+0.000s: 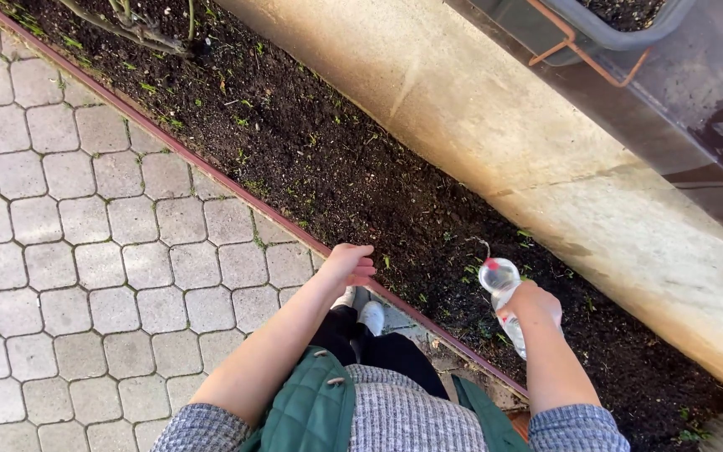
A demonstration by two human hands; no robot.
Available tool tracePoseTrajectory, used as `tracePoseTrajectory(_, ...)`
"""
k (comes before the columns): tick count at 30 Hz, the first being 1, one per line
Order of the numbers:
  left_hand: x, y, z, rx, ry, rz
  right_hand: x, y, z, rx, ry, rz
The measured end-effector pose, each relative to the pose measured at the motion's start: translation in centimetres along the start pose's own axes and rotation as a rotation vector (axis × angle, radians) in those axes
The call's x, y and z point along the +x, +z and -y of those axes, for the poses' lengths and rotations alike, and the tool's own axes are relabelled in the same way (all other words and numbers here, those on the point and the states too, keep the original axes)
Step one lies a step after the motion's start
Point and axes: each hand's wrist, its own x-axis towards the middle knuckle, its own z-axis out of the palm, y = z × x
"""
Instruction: The person pours water from a plastic bottle into a potted cactus and onto soil in a garden bed.
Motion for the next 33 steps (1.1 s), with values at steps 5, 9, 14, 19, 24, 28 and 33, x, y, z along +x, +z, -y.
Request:
tracePoseTrajectory(5, -0.7, -1.3, 0.3, -0.069, 0.019, -0.019, -2.8, -3.2, 5.3, 0.054, -0.087, -0.016)
tracePoseTrajectory(9, -1.2, -1.6, 0.6, -0.111, 0.037, -0.037, -2.5, -5.2, 9.4, 0.004, -0.223, -0.066)
tracePoseTrajectory(14, -2.7, -1.3, -0.1, -0.135, 0.076, -0.054, -3.4, -7.4, 11.9, -0.019, -0.305, -0.132)
tracePoseTrajectory(19, -3.0, -1.7, 0.1, -0.179, 0.093, -0.058, -2.5, -7.5, 11.2, -0.064, -0.316, -0.139)
tracePoseTrajectory(24, -3.4, -2.9, -0.7, -0.198, 0.086, -0.044, 0.0, -5.7, 8.3, -0.076, -0.253, -0.109)
tracePoseTrajectory(28, -2.7, -4.8, -2.2, -0.208, 0.112, -0.006, 3.2, -4.1, 7.0, -0.125, -0.18, -0.121)
tracePoseTrajectory(33, -2.1, -8.3, -5.3, -0.18, 0.096, 0.013, 0.8, -5.3, 10.5, -0.081, -0.093, -0.128)
